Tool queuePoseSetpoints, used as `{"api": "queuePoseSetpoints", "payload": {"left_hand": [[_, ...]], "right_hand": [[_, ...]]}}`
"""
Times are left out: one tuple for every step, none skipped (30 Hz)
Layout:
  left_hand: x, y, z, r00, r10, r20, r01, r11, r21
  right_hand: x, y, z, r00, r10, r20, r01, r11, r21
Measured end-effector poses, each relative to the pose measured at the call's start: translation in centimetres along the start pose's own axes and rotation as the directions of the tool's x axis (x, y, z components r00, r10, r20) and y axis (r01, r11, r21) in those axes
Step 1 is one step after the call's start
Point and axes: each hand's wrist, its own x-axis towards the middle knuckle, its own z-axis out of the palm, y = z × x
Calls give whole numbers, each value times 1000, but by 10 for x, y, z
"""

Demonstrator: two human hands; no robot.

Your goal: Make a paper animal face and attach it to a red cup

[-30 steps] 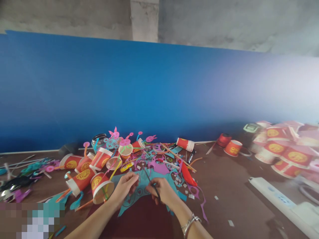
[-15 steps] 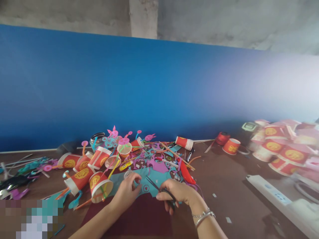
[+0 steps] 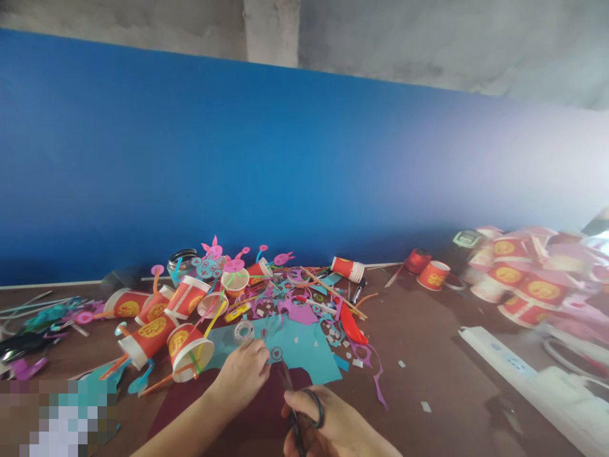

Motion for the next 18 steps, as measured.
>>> {"api": "queuePoseSetpoints", "payload": {"left_hand": [[-1,1,0,1000,6,3,-6,1000,20],[-1,1,1,1000,16,5,-16,999,37],[-1,2,1,1000,30,5,-30,998,51],[-2,2,2,999,44,4,-44,997,61],[-2,2,2,998,56,2,-56,996,68],[-1,2,2,998,61,-1,-60,996,73],[-1,2,2,998,60,-1,-60,995,75],[-1,1,2,998,58,1,-58,995,77],[-1,1,2,998,55,5,-55,995,78],[-1,0,2,998,57,6,-57,995,81],[-1,0,2,998,66,5,-67,994,87],[-1,0,3,997,81,0,-80,992,94],[-2,-1,3,996,93,-7,-92,991,99],[-2,-1,4,995,99,-15,-97,990,102],[-2,-1,4,995,102,-20,-99,990,102],[-3,-1,4,995,102,-21,-99,990,100],[-3,-1,4,995,101,-20,-99,990,97],[-3,-1,4,995,102,-18,-99,990,96]], "right_hand": [[1,4,3,1000,-18,-6,18,1000,24],[3,7,7,999,-37,-18,37,998,45],[5,9,10,998,-53,-37,55,997,60],[7,11,13,996,-68,-59,72,995,68],[9,12,15,993,-83,-82,88,994,69],[12,13,17,990,-101,-100,107,992,60],[15,13,19,987,-120,-109,126,991,48],[18,13,21,984,-140,-112,144,989,36],[21,11,22,981,-156,-113,160,987,23],[25,9,24,978,-172,-121,175,984,13],[27,7,26,974,-181,-137,184,983,5],[30,4,27,969,-190,-157,191,981,-4],[32,1,29,965,-200,-169,201,979,-14],[34,-2,31,962,-208,-179,208,978,-24],[35,-5,33,958,-217,-188,215,976,-32],[36,-6,34,954,-225,-200,222,974,-36],[37,-7,36,949,-229,-216,226,973,-40],[38,-7,37,944,-230,-235,226,973,-44]]}}
